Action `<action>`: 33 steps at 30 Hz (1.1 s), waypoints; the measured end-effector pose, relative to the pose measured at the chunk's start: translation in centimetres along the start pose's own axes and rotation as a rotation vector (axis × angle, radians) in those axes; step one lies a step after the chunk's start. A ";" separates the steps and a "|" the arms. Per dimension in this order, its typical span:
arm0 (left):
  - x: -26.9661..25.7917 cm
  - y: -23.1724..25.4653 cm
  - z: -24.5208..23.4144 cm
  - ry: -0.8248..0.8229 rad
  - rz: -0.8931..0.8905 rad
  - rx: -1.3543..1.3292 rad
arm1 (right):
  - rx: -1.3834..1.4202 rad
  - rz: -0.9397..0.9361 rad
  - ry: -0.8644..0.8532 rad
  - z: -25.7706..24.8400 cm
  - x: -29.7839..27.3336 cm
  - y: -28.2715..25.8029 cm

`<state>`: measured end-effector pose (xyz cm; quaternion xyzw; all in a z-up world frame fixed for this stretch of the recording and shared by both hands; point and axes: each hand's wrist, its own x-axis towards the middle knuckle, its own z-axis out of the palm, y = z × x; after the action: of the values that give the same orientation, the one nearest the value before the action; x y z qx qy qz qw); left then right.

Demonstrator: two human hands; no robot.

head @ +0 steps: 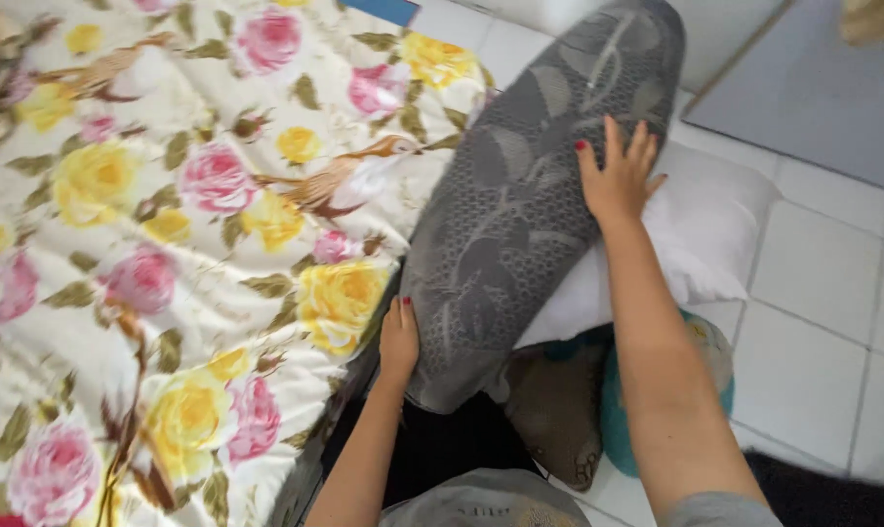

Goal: Organizing pillows and sweeping the bed area.

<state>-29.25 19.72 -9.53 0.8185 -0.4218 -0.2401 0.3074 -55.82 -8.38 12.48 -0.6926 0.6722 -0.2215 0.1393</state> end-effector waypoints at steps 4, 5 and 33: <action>-2.6 4.8 -3.6 0.120 -0.109 -0.265 | 0.001 -0.049 0.018 -0.5 1.2 -0.7; -3.3 5.4 -3.9 0.196 -0.045 -0.307 | 0.004 -0.056 0.030 -0.5 1.3 -0.8; -7.4 -13.6 -33.6 0.604 -0.148 0.512 | -0.121 -0.974 -0.450 25.1 -24.0 -37.6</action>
<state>-3.83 42.19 5.22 0.9306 -0.2985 0.1025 0.1853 -10.70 14.98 6.37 -0.9613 0.2383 -0.0676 0.1208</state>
